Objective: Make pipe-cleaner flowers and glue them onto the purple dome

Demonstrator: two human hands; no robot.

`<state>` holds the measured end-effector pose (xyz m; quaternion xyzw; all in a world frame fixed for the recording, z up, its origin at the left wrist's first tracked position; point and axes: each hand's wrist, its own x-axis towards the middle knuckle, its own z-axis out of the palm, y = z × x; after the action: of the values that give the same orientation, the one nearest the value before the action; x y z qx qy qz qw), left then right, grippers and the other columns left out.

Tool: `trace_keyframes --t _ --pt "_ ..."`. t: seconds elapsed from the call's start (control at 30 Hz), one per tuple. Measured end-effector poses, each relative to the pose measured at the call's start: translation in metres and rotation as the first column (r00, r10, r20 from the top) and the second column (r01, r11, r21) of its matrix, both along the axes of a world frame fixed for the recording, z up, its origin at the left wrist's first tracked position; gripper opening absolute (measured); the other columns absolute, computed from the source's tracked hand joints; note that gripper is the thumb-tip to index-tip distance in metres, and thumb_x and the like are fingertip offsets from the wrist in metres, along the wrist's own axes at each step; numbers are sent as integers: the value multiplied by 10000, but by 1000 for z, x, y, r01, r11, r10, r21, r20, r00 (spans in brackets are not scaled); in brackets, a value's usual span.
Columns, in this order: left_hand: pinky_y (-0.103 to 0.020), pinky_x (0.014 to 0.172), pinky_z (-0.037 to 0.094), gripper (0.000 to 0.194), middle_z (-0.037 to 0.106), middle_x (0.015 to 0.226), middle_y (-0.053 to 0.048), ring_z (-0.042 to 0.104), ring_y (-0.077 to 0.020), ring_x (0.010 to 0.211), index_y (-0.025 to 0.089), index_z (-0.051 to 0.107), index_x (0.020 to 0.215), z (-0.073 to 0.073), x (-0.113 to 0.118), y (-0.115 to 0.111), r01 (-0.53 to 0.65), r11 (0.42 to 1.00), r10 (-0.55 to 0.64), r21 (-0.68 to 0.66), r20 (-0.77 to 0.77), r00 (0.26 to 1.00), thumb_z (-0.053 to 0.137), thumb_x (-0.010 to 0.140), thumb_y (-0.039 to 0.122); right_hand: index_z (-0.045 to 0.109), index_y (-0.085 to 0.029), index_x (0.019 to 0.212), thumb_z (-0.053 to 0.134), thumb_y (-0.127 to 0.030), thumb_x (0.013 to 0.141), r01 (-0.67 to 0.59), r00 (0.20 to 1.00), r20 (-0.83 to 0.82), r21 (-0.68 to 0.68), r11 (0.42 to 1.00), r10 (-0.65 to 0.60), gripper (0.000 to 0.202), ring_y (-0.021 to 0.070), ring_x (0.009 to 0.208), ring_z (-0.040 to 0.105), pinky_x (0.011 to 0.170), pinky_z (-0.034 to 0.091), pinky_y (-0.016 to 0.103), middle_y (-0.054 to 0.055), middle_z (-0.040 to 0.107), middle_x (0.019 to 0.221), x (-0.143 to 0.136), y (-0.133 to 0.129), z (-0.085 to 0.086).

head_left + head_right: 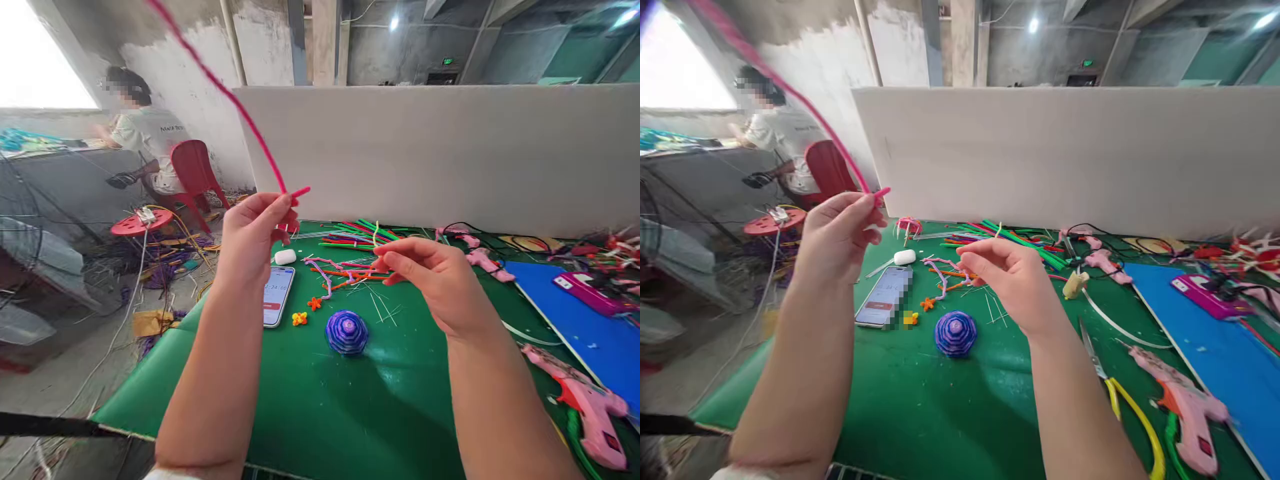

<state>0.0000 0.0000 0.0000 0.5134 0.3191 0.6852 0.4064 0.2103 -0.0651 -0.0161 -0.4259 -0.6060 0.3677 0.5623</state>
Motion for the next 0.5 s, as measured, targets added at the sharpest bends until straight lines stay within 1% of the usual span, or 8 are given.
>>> trace_keyframes --t 0.1,0.17,0.2,0.23,0.33,0.4,0.43,0.5 --pt "-159 385 338 152 591 599 10 533 -63 503 167 632 700 -6 19 -1 119 988 -125 -102 -50 991 672 676 311 695 -226 856 674 -328 739 12 999 -41 -26 1000 -13 157 121 706 641 555 536 199 16 681 759 -1 4 -4" --pt "-163 387 330 172 576 580 15 513 -56 484 162 627 693 -13 35 -4 260 948 -275 -183 -60 960 663 687 330 685 -233 911 682 -332 727 32 997 -68 -42 999 -35 208 130 709 643 554 542 217 15 681 769 -1 8 -6" --pt "-163 395 334 182 563 569 22 507 -52 481 161 625 694 -17 43 -6 339 914 -359 -221 -53 932 665 689 339 677 -239 941 693 -333 715 45 996 -80 -49 998 -49 245 135 714 644 556 546 228 14 682 780 0 10 -7" --pt "-163 392 327 196 562 573 23 503 -50 481 158 621 689 -21 51 -9 429 864 -454 -263 -40 890 663 691 349 671 -245 960 706 -333 699 62 994 -92 -51 997 -67 278 140 716 646 560 550 239 13 683 794 0 12 -8" --pt "-163 389 306 223 558 593 26 495 -42 486 151 614 693 -31 68 -16 605 727 -627 -326 44 778 668 687 367 684 -243 899 748 -328 645 112 986 -118 -33 993 -116 276 142 683 645 575 558 264 9 685 790 4 16 -9" --pt "-164 390 300 221 559 601 23 511 -49 510 147 608 688 -35 72 -19 669 663 -681 -336 100 726 672 684 358 695 -235 816 766 -326 621 125 985 -122 -14 992 -126 226 138 637 639 579 558 272 3 683 739 8 16 -10" --pt "-163 392 299 218 560 604 22 517 -51 519 146 605 685 -35 73 -20 687 645 -692 -335 123 711 674 684 353 697 -233 781 770 -326 615 127 985 -119 -5 992 -127 203 136 617 635 577 557 273 0 679 710 10 16 -11" --pt "-161 396 298 216 562 608 24 520 -50 524 147 598 681 -35 72 -21 705 628 -700 -330 157 697 683 679 346 699 -233 742 768 -326 620 136 986 -100 1 991 -135 168 135 602 629 572 553 270 3 676 683 13 14 -11"
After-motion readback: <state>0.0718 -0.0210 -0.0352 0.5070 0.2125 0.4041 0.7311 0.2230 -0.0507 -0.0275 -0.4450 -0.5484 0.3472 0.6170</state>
